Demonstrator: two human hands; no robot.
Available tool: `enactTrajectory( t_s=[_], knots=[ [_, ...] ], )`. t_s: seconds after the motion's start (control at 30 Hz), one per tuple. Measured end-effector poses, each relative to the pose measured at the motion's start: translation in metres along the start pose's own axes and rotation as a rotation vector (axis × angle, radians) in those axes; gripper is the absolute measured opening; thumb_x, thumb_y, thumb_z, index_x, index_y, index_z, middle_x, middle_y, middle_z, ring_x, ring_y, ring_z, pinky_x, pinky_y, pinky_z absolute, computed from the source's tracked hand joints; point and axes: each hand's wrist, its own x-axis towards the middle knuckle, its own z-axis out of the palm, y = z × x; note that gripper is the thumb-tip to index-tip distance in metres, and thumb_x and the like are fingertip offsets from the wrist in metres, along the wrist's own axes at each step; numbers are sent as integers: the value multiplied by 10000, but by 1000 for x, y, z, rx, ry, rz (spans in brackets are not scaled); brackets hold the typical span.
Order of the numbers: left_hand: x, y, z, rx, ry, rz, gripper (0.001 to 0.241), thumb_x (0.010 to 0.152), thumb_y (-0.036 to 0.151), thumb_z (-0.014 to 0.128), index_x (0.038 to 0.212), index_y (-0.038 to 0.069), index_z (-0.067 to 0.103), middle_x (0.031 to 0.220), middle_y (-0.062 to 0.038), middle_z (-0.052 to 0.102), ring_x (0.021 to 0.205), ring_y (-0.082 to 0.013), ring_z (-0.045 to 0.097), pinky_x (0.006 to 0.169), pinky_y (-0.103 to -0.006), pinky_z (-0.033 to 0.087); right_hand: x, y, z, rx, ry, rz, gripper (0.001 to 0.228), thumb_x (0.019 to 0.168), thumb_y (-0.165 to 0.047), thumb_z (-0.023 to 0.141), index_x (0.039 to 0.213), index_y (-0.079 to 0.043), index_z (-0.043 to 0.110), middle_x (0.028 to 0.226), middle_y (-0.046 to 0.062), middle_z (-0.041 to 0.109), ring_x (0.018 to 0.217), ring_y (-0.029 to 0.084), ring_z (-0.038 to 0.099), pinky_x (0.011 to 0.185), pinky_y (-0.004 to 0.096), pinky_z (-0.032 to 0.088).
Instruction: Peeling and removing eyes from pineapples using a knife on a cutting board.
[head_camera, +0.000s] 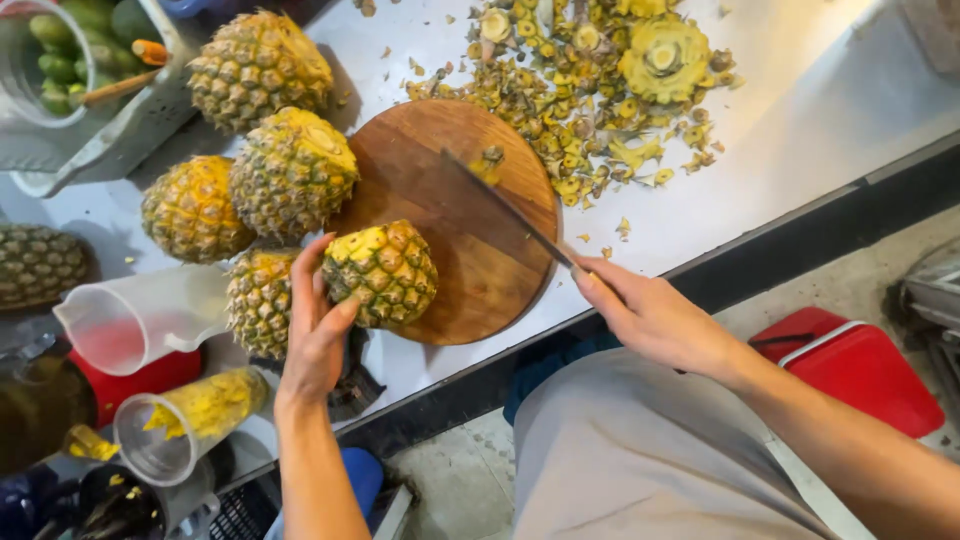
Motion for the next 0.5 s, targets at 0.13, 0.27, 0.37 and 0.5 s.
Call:
enactTrajectory(
  t_s=[0.13, 0.27, 0.37, 0.5],
  knots=[
    [-1, 10, 35, 441, 204, 18, 1094, 494, 343, 1010, 1423, 226, 446, 1389, -213, 539, 1349, -435, 516, 1137, -506, 390, -20, -15, 9, -108, 135, -90, 527, 1005, -455, 368, 1503, -324, 482, 879, 231, 767, 943, 508, 704, 872, 578, 543],
    [1, 10, 94, 465, 248, 84, 1078, 457, 336, 999, 1394, 192, 485, 1293, -183, 569, 1271, -397, 559, 1095, -497, 416, -30, 5, 21, -192, 216, -162, 528, 978, -487, 409, 1493, -386, 462, 804, 167, 750, 855, 455, 730, 760, 551, 578],
    [-1, 25, 126, 545, 317, 66, 1004, 490, 306, 952, 1375, 246, 482, 1350, -138, 508, 1294, -434, 547, 1091, -581, 425, -34, 18, 22, -239, 338, -186, 531, 980, -468, 425, 1505, -389, 447, 759, 142, 721, 774, 424, 734, 673, 538, 582],
    [-6, 32, 133, 551, 332, 74, 994, 496, 249, 941, 1373, 218, 476, 1330, -172, 479, 1281, -493, 539, 1072, -628, 410, -33, 31, 27, -243, 369, -201, 543, 979, -468, 430, 1519, -422, 429, 718, 106, 699, 716, 406, 729, 624, 521, 579]
  ],
)
